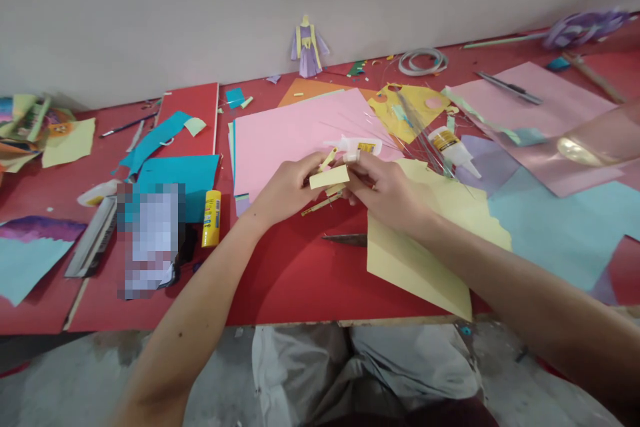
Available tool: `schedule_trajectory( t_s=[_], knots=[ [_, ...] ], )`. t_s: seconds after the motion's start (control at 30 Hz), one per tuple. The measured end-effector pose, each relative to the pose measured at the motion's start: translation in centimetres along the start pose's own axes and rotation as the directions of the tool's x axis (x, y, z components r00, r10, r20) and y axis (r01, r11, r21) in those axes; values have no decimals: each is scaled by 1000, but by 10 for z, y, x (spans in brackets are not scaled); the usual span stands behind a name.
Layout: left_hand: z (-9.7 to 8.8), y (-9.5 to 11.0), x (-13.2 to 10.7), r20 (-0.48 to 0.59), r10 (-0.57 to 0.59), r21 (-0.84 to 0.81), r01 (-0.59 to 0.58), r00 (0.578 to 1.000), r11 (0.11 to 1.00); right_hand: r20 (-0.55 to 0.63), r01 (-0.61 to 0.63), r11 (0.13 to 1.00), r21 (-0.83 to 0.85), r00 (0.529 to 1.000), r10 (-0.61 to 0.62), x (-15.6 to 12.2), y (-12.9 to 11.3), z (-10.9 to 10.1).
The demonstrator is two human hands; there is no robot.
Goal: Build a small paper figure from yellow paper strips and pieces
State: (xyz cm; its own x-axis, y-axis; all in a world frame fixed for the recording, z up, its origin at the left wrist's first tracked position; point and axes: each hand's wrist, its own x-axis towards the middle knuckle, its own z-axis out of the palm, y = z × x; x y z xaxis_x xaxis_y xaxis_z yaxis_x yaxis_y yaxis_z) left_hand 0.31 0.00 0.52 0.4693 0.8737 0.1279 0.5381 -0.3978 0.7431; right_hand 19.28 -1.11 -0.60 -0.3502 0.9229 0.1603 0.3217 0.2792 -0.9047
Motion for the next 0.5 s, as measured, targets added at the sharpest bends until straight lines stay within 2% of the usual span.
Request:
schedule_trajectory(
  t_s=[0.5],
  knots=[
    [-1,5,-1,24,14,-10,-14,1000,1000,1,39,999,-16,999,-39,0,2,0]
  ],
)
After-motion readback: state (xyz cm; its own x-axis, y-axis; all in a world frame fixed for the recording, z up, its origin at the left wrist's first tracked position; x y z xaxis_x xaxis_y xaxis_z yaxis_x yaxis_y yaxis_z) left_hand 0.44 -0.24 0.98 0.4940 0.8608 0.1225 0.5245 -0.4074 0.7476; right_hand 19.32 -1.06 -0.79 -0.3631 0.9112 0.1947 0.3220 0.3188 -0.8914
